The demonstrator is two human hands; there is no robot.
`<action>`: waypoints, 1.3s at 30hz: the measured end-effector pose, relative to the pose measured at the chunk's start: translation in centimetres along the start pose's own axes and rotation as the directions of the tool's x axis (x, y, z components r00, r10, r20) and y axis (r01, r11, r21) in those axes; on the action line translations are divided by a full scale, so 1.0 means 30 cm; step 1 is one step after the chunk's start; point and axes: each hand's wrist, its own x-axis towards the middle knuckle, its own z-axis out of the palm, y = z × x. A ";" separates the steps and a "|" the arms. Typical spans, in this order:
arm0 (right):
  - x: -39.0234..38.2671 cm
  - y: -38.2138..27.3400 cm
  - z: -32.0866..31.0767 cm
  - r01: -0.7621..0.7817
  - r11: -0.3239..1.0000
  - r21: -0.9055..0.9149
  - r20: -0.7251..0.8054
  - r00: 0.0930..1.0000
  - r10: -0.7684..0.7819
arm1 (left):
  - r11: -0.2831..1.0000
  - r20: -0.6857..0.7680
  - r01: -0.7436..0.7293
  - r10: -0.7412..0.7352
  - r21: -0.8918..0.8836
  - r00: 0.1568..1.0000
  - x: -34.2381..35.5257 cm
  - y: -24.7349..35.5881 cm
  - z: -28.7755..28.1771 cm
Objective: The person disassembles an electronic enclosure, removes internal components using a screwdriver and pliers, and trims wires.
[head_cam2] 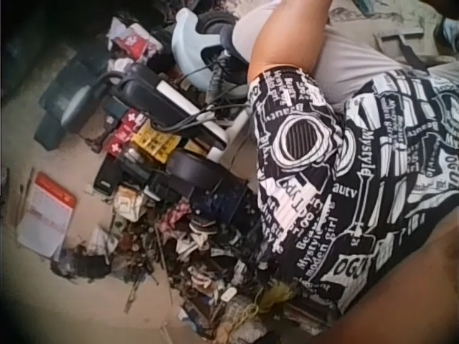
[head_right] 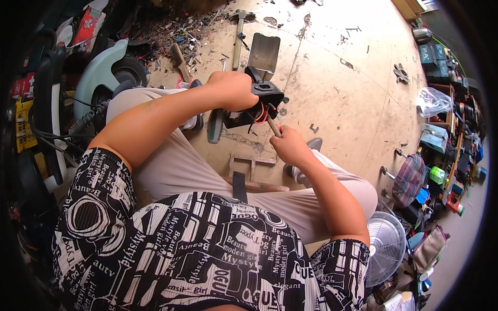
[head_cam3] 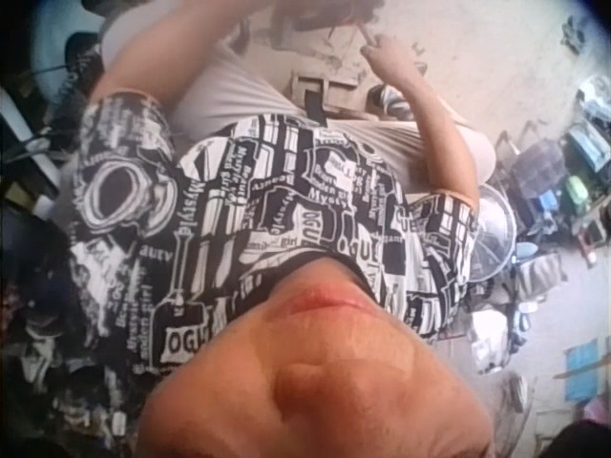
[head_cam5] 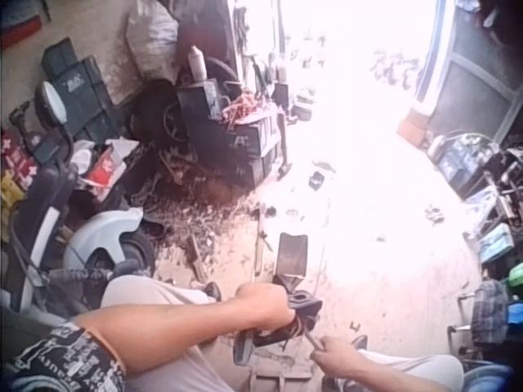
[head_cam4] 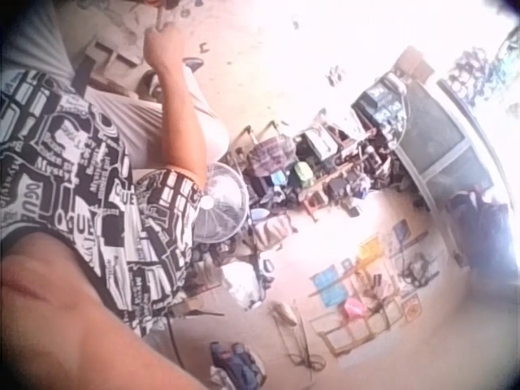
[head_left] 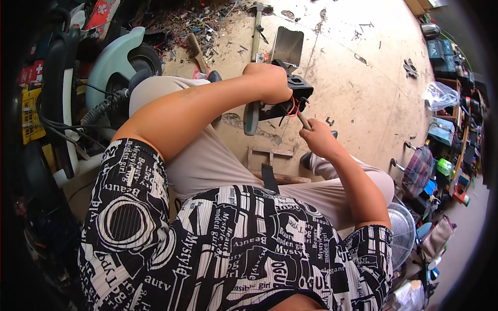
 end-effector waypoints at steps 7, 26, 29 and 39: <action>-0.060 -0.048 -0.038 -0.325 0.177 0.929 0.347 0.931 -0.112 | 0.976 -0.469 -0.175 0.095 -0.129 0.878 -0.057 -0.035 0.039; -0.225 -0.234 -0.075 -0.504 -0.423 0.753 0.022 0.662 -0.750 | 0.047 -0.366 -0.415 0.389 -0.909 0.846 0.034 0.000 0.095; -0.266 -0.199 -0.122 -0.356 -0.250 0.900 0.199 0.849 -0.490 | 0.351 -0.406 -0.503 0.315 -0.790 0.858 0.041 -0.004 0.083; -0.259 -0.119 -0.217 -0.082 0.988 -0.130 -0.458 0.889 0.014 | 0.850 0.097 -0.378 0.439 -0.367 0.893 0.142 -0.039 0.144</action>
